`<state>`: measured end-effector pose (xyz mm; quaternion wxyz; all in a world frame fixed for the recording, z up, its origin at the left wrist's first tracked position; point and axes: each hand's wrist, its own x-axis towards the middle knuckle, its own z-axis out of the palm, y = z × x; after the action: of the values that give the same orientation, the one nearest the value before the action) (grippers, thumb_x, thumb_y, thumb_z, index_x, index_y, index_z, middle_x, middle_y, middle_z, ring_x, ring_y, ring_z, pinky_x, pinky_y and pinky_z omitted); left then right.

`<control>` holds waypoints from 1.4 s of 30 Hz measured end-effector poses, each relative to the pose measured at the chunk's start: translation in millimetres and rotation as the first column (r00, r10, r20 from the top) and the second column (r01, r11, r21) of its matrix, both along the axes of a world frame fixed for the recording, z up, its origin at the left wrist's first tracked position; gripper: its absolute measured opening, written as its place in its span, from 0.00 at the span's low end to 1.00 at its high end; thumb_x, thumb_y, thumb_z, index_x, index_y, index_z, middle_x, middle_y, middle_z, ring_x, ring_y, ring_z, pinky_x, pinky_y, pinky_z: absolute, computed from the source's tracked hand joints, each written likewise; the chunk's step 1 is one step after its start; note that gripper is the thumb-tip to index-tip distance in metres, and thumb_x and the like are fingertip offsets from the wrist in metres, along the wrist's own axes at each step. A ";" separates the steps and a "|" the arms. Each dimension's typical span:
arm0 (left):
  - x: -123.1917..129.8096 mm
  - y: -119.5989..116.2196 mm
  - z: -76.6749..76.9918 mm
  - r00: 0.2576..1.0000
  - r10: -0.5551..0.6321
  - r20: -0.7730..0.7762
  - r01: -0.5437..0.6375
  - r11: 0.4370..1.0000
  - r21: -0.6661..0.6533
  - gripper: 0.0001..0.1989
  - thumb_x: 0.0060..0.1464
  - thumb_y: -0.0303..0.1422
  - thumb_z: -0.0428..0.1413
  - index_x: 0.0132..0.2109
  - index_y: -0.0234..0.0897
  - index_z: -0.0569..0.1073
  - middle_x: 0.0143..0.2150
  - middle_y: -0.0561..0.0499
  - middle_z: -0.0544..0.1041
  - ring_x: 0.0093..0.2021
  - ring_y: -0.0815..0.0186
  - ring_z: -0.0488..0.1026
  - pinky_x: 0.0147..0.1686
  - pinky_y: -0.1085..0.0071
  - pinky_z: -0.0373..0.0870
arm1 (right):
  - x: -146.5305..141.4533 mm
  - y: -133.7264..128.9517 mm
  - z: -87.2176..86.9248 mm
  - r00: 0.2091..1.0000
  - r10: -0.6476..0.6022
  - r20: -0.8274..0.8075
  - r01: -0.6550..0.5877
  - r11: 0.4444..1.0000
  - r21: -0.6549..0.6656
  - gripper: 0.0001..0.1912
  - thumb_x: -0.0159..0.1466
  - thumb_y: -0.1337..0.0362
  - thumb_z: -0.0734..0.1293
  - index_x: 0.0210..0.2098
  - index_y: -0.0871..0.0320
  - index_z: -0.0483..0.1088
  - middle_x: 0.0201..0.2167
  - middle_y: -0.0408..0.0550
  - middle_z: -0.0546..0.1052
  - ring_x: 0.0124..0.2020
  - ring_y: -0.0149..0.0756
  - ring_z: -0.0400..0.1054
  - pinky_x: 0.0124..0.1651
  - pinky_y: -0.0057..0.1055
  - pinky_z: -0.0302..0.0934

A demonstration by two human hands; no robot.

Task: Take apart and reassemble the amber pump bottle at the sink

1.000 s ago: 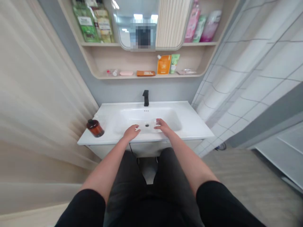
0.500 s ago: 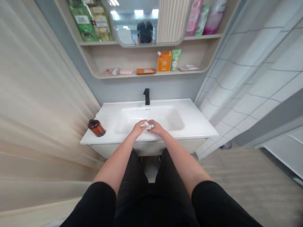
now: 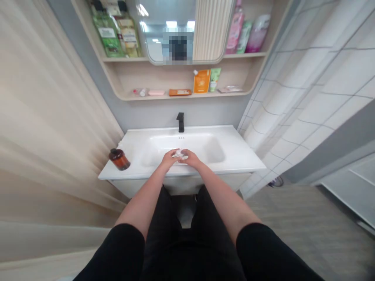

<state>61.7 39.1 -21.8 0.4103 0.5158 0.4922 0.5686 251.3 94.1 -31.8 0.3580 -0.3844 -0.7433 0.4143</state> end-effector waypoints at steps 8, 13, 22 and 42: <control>-1.6 4.8 -4.4 0.999 0.024 0.041 -0.024 1.000 0.005 0.26 0.37 0.37 0.77 0.44 0.41 0.79 0.52 0.44 0.85 0.55 0.51 0.81 0.67 0.49 0.72 | 7.2 2.2 -7.0 0.995 0.032 -0.098 -0.039 0.997 -0.066 0.31 0.55 0.52 0.84 0.53 0.53 0.77 0.52 0.52 0.85 0.53 0.48 0.81 0.63 0.48 0.74; -3.6 3.6 -6.4 0.998 0.046 0.046 -0.048 0.998 0.030 0.29 0.36 0.37 0.78 0.46 0.41 0.78 0.56 0.44 0.84 0.57 0.51 0.81 0.67 0.49 0.72 | 6.9 3.7 -9.9 0.998 0.020 -0.065 -0.022 0.999 -0.036 0.30 0.55 0.51 0.84 0.54 0.52 0.77 0.53 0.52 0.85 0.55 0.49 0.80 0.65 0.49 0.72; -3.6 -0.2 -2.8 0.999 0.042 -0.020 -0.041 0.999 0.029 0.31 0.38 0.41 0.78 0.49 0.41 0.79 0.57 0.43 0.84 0.59 0.50 0.81 0.65 0.49 0.73 | 4.5 1.9 -8.8 0.994 0.060 -0.090 -0.064 0.997 -0.042 0.30 0.56 0.54 0.84 0.54 0.53 0.75 0.54 0.51 0.84 0.56 0.47 0.80 0.65 0.48 0.72; -4.7 0.8 -2.5 1.000 0.007 -0.030 -0.006 0.999 0.043 0.33 0.37 0.41 0.78 0.52 0.42 0.77 0.57 0.44 0.82 0.58 0.52 0.79 0.64 0.52 0.73 | 6.5 -7.7 3.1 0.997 0.034 -0.066 -0.037 0.998 -0.042 0.31 0.55 0.56 0.84 0.55 0.52 0.76 0.56 0.52 0.84 0.56 0.48 0.80 0.65 0.48 0.73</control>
<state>57.0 40.0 -24.3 0.3899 0.5316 0.4876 0.5724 257.8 86.5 -28.7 0.3661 -0.3652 -0.7288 0.4489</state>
